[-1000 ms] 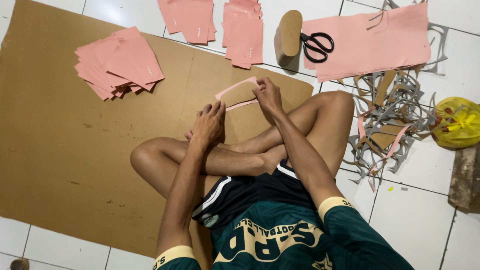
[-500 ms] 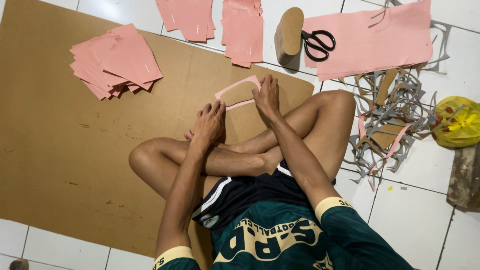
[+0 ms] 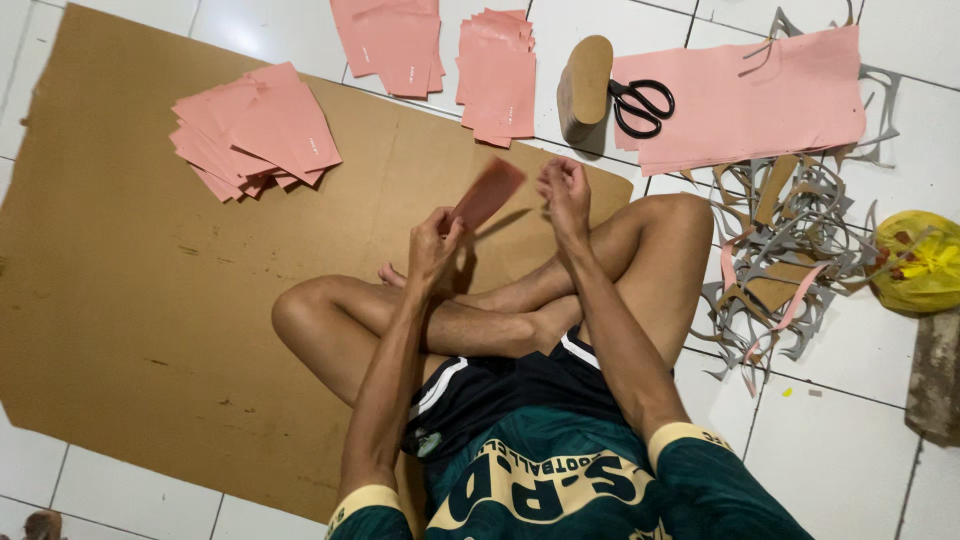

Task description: The person sits on the floor and repeatedly places a pink foam sheet over a brown insole, presses it down, and lifts the combined piece to inspect the alignment. The person handles multiple pink foam sheets and brown insoles, stacking the finished units nearby.

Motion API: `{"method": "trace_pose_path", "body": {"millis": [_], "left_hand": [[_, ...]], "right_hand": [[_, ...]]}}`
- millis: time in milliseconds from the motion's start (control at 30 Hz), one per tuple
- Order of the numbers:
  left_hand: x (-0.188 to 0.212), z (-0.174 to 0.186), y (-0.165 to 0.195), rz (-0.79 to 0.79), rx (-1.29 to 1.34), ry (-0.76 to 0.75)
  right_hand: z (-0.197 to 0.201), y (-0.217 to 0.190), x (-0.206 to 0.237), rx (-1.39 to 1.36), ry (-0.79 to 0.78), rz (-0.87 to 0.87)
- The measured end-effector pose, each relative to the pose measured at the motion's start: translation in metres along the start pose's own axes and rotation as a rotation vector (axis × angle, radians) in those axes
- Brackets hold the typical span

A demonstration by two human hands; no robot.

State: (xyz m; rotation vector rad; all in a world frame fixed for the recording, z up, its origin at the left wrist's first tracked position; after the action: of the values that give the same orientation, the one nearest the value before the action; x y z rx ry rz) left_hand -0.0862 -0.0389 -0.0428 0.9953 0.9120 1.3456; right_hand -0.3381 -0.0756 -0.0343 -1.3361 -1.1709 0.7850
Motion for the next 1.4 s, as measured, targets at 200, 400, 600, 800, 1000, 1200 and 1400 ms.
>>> {"method": "trace_pose_path", "body": {"millis": [200, 400, 600, 800, 1000, 1200, 1400], "left_hand": [[0.027, -0.016, 0.047, 0.043, 0.683, -0.138], [0.052, -0.021, 0.117, 0.063, 0.881, -0.13], [0.067, -0.016, 0.187, -0.052, 0.876, -0.005], [0.066, 0.004, 0.214, -0.132, 0.897, 0.204], [0.067, 0.018, 0.233, -0.186, 0.969, 0.236], [0.074, 0.023, 0.231, -0.164, 0.969, 0.235], [0.077, 0.025, 0.222, -0.175, 0.993, 0.254]], "right_hand": [[-0.019, -0.072, 0.036, 0.176, -0.404, 0.207], [-0.013, -0.176, 0.035, 0.385, -0.305, 0.375], [-0.029, -0.253, 0.062, 0.35, -0.399, 0.496], [-0.055, -0.284, 0.078, 0.233, -0.579, 0.598], [-0.066, -0.306, 0.083, 0.189, -0.642, 0.608], [-0.072, -0.307, 0.091, 0.209, -0.611, 0.615], [-0.077, -0.303, 0.095, 0.222, -0.578, 0.613]]}}
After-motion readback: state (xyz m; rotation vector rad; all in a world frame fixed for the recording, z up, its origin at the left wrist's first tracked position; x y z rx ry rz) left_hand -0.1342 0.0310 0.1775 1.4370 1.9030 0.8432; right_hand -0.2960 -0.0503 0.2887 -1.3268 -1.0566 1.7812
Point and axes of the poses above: each hand's wrist, its own x-axis away from the middle knuckle, its own z-axis out of the back of the hand, y = z × x, the point moved 6 cm from there along -x, towards the middle knuckle, and after that the axes turned 9 degrees about x, right-handed, at the moved point
